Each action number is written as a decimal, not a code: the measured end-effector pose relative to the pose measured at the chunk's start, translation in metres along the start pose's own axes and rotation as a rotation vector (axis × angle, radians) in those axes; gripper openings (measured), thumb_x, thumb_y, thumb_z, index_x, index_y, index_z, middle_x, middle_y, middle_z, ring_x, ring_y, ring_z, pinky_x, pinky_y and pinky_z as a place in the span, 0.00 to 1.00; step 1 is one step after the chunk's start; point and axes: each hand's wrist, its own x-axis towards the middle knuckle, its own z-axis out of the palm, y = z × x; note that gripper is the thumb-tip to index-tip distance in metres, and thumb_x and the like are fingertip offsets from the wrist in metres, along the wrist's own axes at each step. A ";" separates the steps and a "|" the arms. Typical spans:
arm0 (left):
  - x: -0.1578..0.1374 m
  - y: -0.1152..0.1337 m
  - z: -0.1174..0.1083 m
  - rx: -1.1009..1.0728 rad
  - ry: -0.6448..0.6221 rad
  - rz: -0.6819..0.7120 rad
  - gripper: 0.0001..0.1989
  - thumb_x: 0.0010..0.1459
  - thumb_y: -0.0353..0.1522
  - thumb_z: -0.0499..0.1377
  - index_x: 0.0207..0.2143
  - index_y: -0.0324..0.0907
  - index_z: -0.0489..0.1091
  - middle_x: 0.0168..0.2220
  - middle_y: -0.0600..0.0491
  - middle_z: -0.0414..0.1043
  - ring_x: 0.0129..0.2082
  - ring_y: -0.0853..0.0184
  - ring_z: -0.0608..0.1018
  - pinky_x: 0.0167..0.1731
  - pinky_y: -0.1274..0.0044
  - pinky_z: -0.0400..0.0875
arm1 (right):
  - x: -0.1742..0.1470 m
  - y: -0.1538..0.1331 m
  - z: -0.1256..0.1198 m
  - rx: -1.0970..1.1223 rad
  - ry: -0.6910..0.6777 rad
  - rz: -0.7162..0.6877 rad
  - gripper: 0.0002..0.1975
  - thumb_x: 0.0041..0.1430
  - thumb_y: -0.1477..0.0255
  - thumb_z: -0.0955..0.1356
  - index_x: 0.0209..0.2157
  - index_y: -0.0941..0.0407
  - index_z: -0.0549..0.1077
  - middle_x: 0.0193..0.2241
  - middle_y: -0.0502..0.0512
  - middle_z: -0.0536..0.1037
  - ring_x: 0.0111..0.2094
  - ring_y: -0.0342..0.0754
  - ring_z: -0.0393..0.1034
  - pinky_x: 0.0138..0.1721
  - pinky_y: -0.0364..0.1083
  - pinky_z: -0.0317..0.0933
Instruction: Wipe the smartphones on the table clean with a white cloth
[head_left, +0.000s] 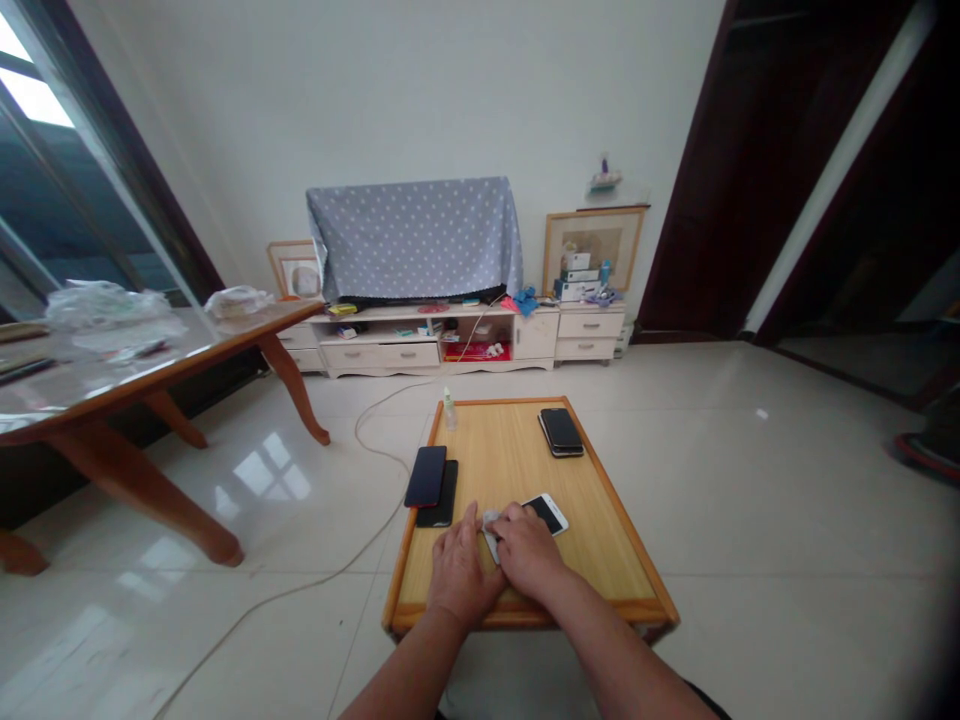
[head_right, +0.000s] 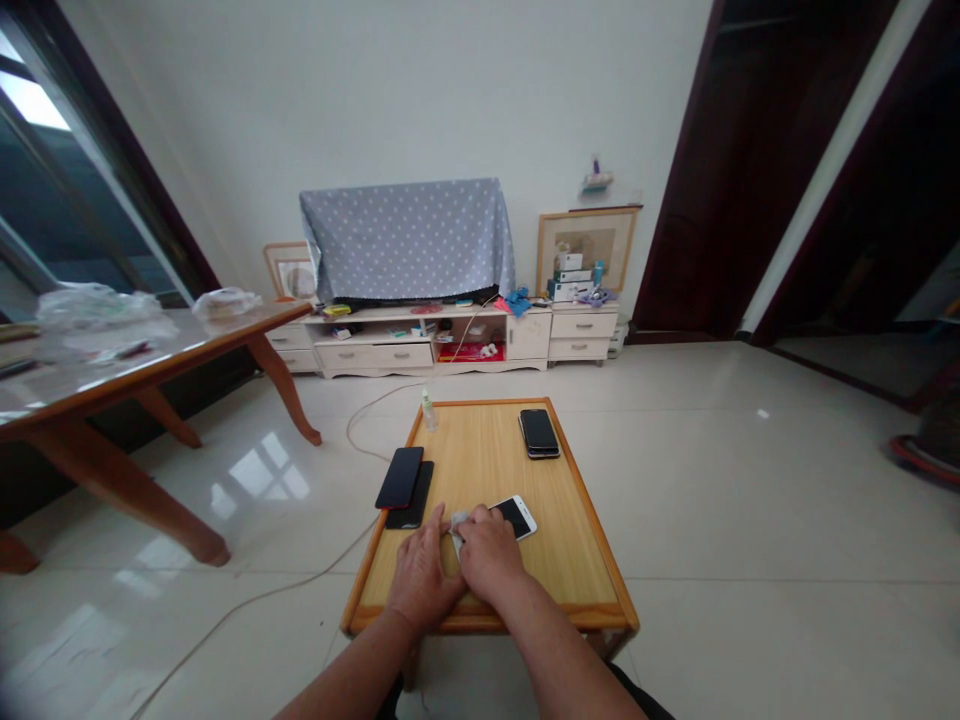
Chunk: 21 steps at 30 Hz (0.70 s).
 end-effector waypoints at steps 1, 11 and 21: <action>0.000 0.001 0.000 0.002 -0.002 0.002 0.48 0.53 0.44 0.59 0.70 0.37 0.42 0.63 0.41 0.64 0.63 0.53 0.65 0.63 0.64 0.49 | -0.001 0.000 -0.001 -0.005 -0.002 -0.003 0.17 0.60 0.75 0.64 0.46 0.49 0.79 0.45 0.57 0.74 0.48 0.53 0.64 0.46 0.48 0.56; 0.000 0.002 0.000 -0.016 0.019 0.051 0.46 0.52 0.42 0.60 0.69 0.40 0.44 0.61 0.44 0.68 0.62 0.56 0.66 0.62 0.64 0.50 | -0.011 0.009 -0.009 -0.013 -0.053 -0.059 0.16 0.59 0.76 0.64 0.43 0.50 0.81 0.43 0.56 0.76 0.45 0.51 0.66 0.45 0.45 0.57; -0.001 0.003 -0.002 0.001 -0.008 0.035 0.45 0.50 0.40 0.61 0.68 0.40 0.48 0.61 0.44 0.68 0.63 0.55 0.65 0.62 0.65 0.49 | -0.023 0.021 -0.013 0.004 -0.069 -0.096 0.15 0.61 0.74 0.64 0.38 0.48 0.83 0.39 0.54 0.77 0.42 0.50 0.66 0.42 0.45 0.56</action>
